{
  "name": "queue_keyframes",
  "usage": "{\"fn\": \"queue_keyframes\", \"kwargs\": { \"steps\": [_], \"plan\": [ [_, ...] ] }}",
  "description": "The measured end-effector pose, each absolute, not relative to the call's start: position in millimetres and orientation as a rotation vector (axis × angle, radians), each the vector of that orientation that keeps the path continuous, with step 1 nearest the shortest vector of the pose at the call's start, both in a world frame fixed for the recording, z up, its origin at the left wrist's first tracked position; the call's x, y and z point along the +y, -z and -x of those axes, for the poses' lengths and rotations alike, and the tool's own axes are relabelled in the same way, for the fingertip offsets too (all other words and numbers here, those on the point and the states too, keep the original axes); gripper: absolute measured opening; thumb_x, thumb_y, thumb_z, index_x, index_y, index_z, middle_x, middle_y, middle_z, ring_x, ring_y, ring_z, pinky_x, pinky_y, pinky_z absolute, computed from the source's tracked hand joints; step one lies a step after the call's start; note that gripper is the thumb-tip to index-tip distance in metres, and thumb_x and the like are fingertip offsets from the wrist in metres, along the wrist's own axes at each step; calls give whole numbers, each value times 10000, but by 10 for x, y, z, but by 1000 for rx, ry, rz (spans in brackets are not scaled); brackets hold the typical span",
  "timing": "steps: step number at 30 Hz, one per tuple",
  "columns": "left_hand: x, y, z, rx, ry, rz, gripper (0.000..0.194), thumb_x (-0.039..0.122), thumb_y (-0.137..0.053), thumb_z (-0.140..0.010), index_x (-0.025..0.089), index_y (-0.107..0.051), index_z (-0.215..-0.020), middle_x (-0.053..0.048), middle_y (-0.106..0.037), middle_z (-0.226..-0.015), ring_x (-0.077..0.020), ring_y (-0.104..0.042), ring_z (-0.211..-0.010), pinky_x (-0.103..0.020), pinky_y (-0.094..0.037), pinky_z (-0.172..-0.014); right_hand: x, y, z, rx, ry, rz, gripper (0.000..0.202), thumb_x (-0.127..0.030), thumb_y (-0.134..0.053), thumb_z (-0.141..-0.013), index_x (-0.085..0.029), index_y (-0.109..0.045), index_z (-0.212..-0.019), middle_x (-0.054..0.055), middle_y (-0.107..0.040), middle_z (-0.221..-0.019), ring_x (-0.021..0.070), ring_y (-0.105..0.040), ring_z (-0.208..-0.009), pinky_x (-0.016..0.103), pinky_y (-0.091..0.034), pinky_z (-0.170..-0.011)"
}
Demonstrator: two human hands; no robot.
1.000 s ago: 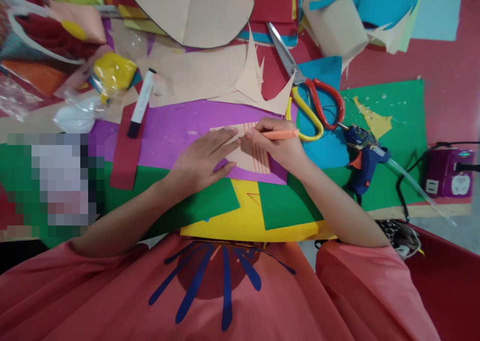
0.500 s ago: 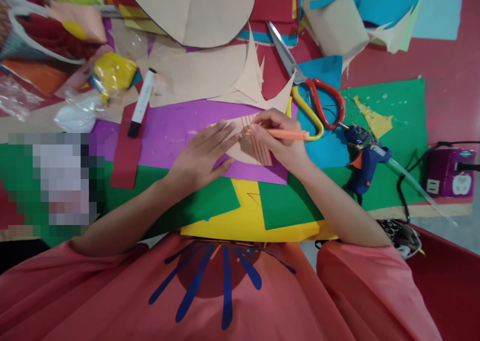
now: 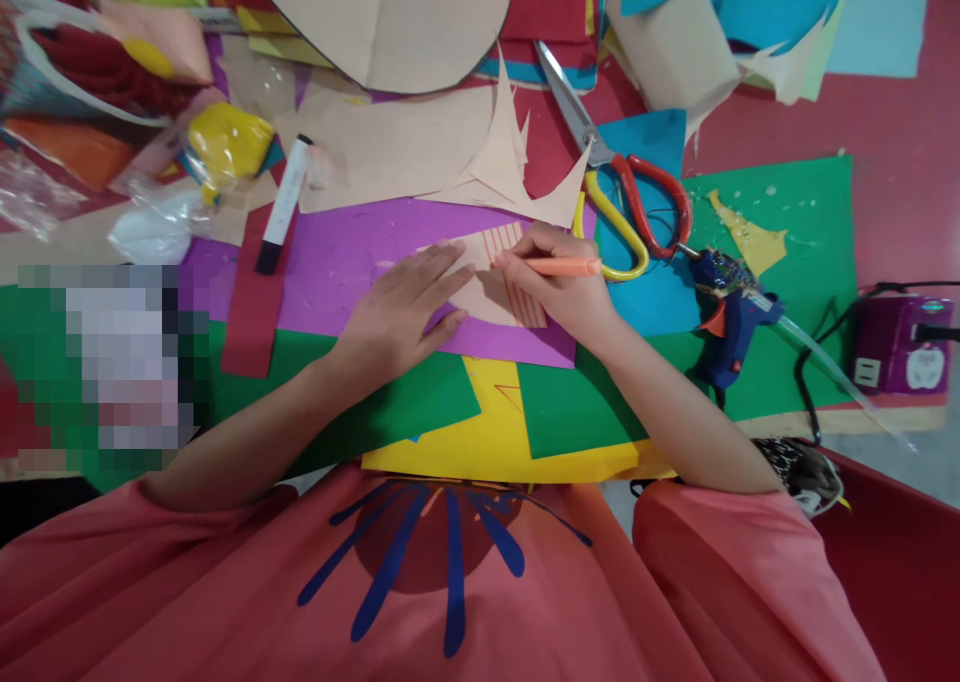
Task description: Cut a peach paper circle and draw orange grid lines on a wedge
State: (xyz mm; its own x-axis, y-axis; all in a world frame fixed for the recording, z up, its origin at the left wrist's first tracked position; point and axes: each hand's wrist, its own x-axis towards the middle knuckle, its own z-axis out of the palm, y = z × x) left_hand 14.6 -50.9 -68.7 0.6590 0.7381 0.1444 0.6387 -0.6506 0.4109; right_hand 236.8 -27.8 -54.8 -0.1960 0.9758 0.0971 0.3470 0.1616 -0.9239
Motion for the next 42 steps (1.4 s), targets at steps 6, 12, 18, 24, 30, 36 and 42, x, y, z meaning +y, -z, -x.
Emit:
{"fn": "queue_keyframes", "kwargs": {
  "steps": [6, 12, 18, 24, 30, 36, 42],
  "plan": [
    [-517, 676, -157, 1120, -412, -2539, 430, 309, -411, -995, 144, -475, -1387, -158, -432, -1508, -275, -389, -1417, -485, -358, -1150, -291, 526, -2362, -1659, -1063, 1286, 203, -277, -665, -839, -181, -625, -665, 2, -661, -634, 121, -589, -596, 267, -428, -561],
    [-516, 676, -155, 1116, -413, -2506, 428, 309, -413, -992, 160, -469, -1390, -151, -420, -1517, -274, -375, -1425, -496, -341, -1159, -290, 529, -2370, -1681, -1097, 1273, 247, -292, -658, -847, -183, -606, -631, -16, -605, -581, 103, -535, -548, 258, -398, -523],
    [-515, 675, -153, 1108, -435, -2518, 425, 304, -424, -988, 144, -479, -1378, -168, -437, -1502, -286, -398, -1410, -510, -356, -1147, -285, 532, -2364, -1679, -1109, 1282, 280, -315, -665, -830, -193, -575, -594, -25, -577, -546, 96, -495, -511, 257, -388, -495],
    [-522, 685, -154, 1111, -426, -2509, 412, 330, -412, -997, 206, -497, -1382, -166, -406, -1521, -306, -346, -1438, -545, -341, -1139, -292, 520, -2365, -1644, -1100, 1297, 282, -362, -662, -832, -201, -580, -615, -5, -615, -577, 118, -525, -544, 280, -413, -519],
    [-467, 626, -131, 1095, -405, -2542, 382, 312, -436, -992, 220, -547, -1346, -150, -507, -1440, -300, -438, -1375, -527, -384, -1111, -295, 510, -2377, -1660, -1019, 1340, 249, -334, -650, -844, -199, -573, -649, -17, -592, -592, 112, -510, -559, 279, -395, -537],
    [-446, 611, -114, 1035, -392, -2557, 409, 339, -421, -1001, 199, -524, -1371, -156, -479, -1468, -304, -421, -1390, -522, -390, -1114, -283, 546, -2383, -1635, -1048, 1296, 174, -291, -653, -840, -193, -593, -710, -28, -606, -619, 106, -549, -584, 261, -415, -565],
    [-461, 604, -126, 1061, -387, -2583, 396, 322, -430, -997, 206, -535, -1360, -151, -487, -1466, -300, -441, -1378, -509, -419, -1092, -284, 550, -2371, -1657, -1040, 1275, 172, -281, -658, -835, -193, -602, -699, -21, -626, -640, 106, -558, -591, 263, -428, -578]
  ]
}}
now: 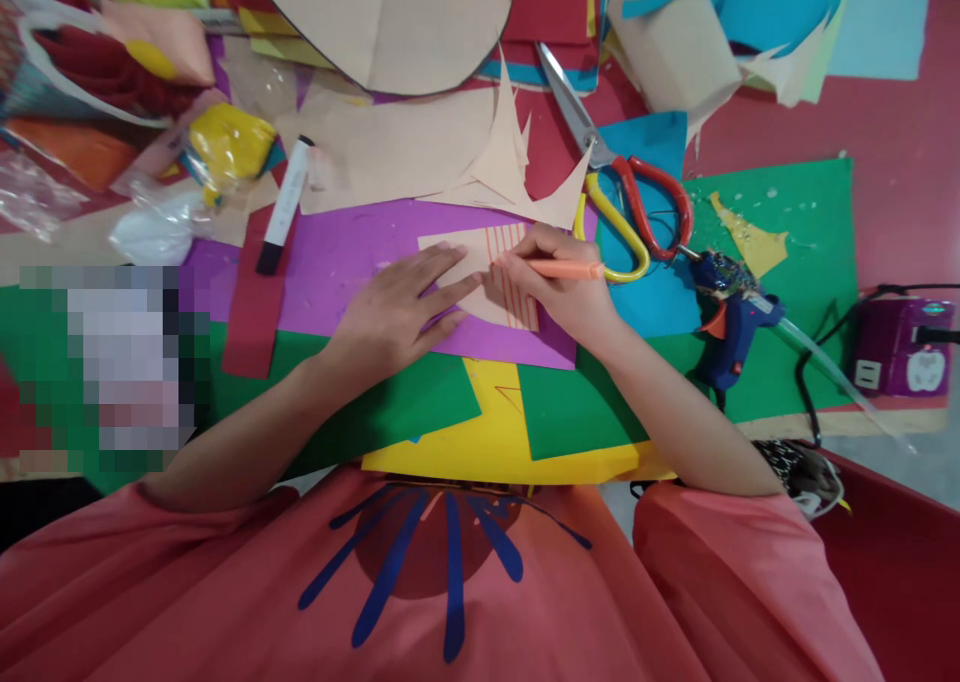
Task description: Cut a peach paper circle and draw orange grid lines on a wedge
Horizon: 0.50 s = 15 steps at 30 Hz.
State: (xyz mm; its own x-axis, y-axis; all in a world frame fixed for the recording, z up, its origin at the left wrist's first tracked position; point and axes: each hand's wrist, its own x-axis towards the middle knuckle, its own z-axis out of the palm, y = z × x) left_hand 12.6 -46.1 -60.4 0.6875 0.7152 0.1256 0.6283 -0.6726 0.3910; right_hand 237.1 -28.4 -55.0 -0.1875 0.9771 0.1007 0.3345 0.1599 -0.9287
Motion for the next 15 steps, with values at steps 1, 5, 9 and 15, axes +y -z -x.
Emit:
{"fn": "queue_keyframes", "kwargs": {
  "steps": [1, 5, 9, 15],
  "plan": [
    [-461, 603, -126, 1060, -385, -2584, 395, 321, -430, -997, 205, -536, -1359, -152, -486, -1466, -301, -441, -1378, -509, -420, -1091, -285, 552, -2369, -1660, -1036, 1277, 171, -279, -660, -831, -193, -604, -695, -19, -629, -641, 108, -560, -595, 264, -427, -576],
    [-463, 611, -124, 1064, -388, -2555, 396, 320, -426, -998, 223, -525, -1369, -143, -474, -1478, -299, -425, -1389, -523, -402, -1101, -292, 556, -2365, -1657, -1048, 1311, 174, -295, -666, -828, -194, -616, -695, -12, -643, -640, 121, -567, -603, 268, -430, -571],
    [-467, 618, -128, 1069, -397, -2561, 393, 315, -431, -997, 224, -525, -1368, -138, -481, -1473, -293, -429, -1387, -509, -398, -1107, -296, 547, -2374, -1682, -1055, 1321, 241, -327, -672, -830, -193, -596, -644, -22, -594, -567, 109, -517, -548, 261, -393, -526],
    [-460, 613, -127, 1070, -389, -2557, 388, 313, -429, -997, 216, -534, -1357, -140, -486, -1468, -293, -432, -1385, -507, -399, -1108, -295, 536, -2368, -1686, -1125, 1286, 308, -348, -674, -812, -190, -548, -580, -32, -546, -521, 86, -440, -487, 245, -335, -458]
  ]
}}
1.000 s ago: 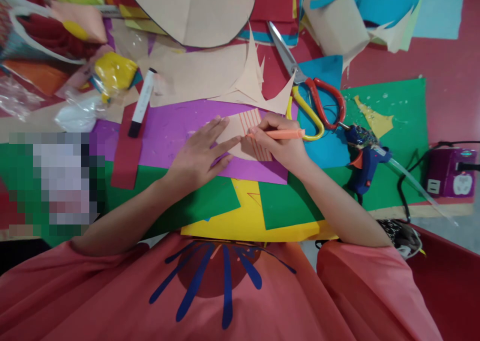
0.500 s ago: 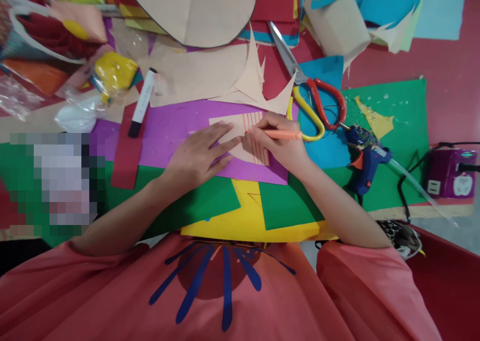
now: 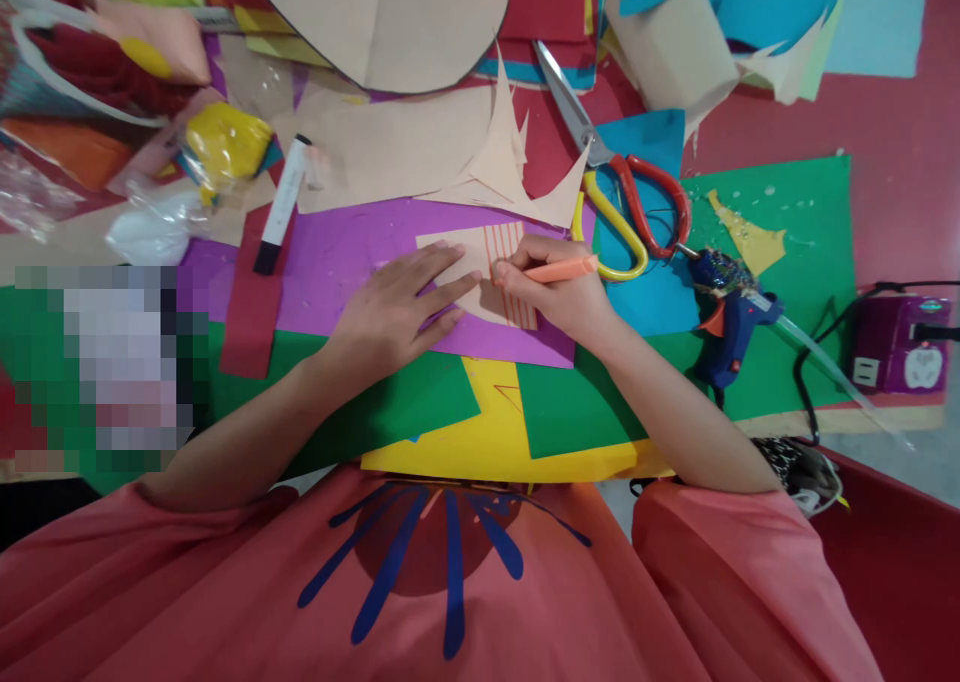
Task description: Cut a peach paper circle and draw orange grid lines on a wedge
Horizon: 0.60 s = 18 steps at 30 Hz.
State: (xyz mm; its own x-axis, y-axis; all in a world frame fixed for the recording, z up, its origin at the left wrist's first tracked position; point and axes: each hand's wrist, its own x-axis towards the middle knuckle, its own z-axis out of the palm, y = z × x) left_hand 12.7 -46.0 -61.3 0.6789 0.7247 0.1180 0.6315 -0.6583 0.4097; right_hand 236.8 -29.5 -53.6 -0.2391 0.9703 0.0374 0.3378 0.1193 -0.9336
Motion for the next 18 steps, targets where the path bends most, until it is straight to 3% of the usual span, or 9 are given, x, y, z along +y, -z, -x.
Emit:
{"fn": "queue_keyframes", "kwargs": {
  "steps": [8, 13, 18],
  "plan": [
    [-455, 646, -123, 1100, -381, -2543, 397, 328, -424, -994, 241, -507, -1373, -123, -464, -1488, -281, -401, -1407, -510, -383, -1120, -308, 508, -2374, -1638, -1074, 1303, 350, -406, -678, -819, -196, -539, -575, -27, -541, -520, 93, -449, -482, 263, -368, -472],
    [-448, 690, -107, 1096, -414, -2543, 462, 354, -445, -980, 185, -460, -1410, -177, -413, -1511, -303, -333, -1444, -517, -342, -1149, -316, 522, -2372, -1634, -1060, 1270, 340, -441, -662, -845, -203, -577, -617, -22, -575, -544, 109, -512, -512, 272, -399, -502],
    [-459, 687, -108, 1081, -387, -2522, 422, 296, -466, -973, 262, -487, -1393, -145, -332, -1565, -324, -282, -1465, -563, -331, -1136, -325, 534, -2362, -1631, -1104, 1279, 291, -427, -669, -851, -210, -617, -664, -4, -608, -583, 131, -547, -543, 293, -426, -523]
  ]
}}
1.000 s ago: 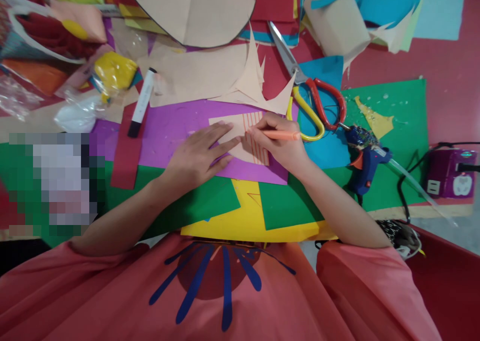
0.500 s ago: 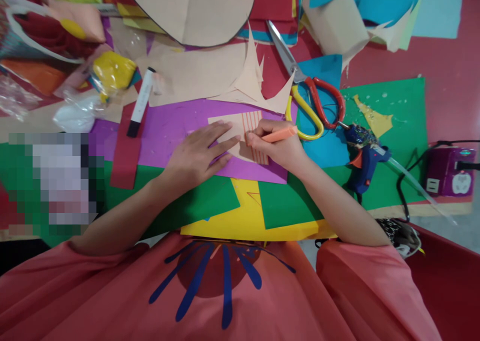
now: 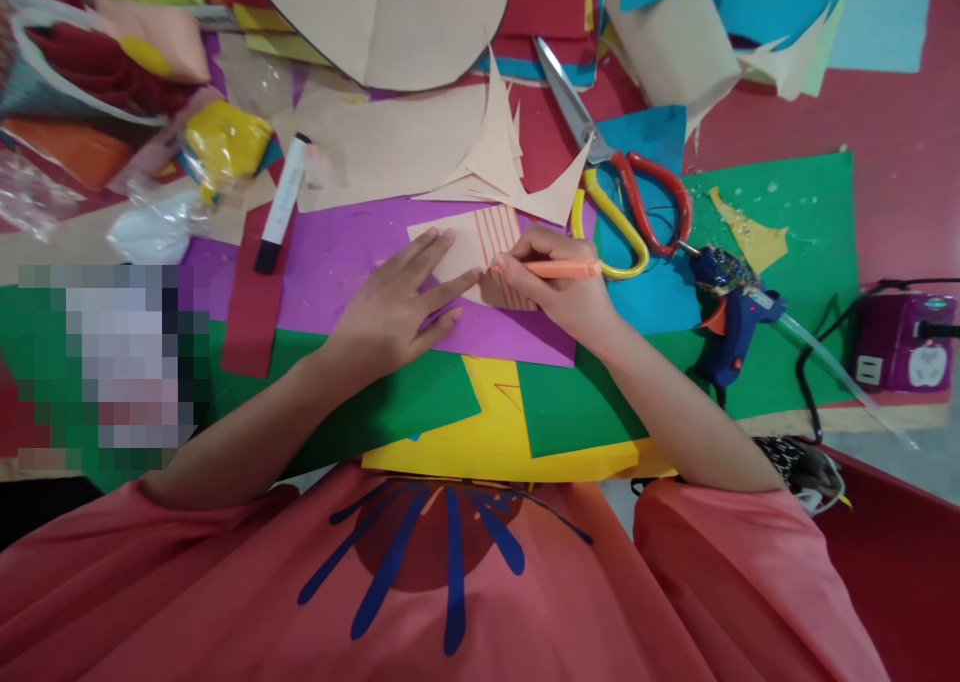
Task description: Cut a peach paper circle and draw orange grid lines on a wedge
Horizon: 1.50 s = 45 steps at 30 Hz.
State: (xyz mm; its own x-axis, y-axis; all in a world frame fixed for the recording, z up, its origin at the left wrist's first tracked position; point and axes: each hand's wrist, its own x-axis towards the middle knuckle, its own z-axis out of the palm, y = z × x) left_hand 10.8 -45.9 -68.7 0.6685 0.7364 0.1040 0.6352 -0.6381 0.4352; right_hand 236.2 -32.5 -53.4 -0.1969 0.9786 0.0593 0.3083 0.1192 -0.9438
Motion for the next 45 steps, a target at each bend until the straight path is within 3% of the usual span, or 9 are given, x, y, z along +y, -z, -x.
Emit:
{"fn": "queue_keyframes", "kwargs": {
  "steps": [12, 28, 45],
  "plan": [
    [-468, 690, -118, 1108, -414, -2556, 412, 296, -469, -978, 275, -497, -1389, -127, -359, -1553, -301, -307, -1456, -533, -347, -1135, -317, 525, -2357, -1660, -1161, 1309, 307, -394, -670, -827, -184, -586, -621, -22, -576, -537, 91, -485, -498, 243, -371, -466],
    [-467, 769, -104, 1077, -524, -2611, 409, 341, -445, -990, 275, -485, -1392, -141, -388, -1523, -299, -337, -1438, -517, -380, -1114, -313, 516, -2342, -1672, -1219, 1281, 355, -287, -639, -798, -197, -419, -534, -42, -473, -470, 66, -399, -449, 228, -296, -431],
    [-470, 727, -113, 1091, -508, -2602, 405, 320, -467, -982, 261, -505, -1381, -147, -404, -1515, -304, -350, -1433, -517, -382, -1116, -319, 478, -2349, -1723, -1284, 1304, 428, -358, -646, -775, -193, -369, -494, -46, -386, -470, 68, -342, -484, 236, -257, -445]
  ]
}}
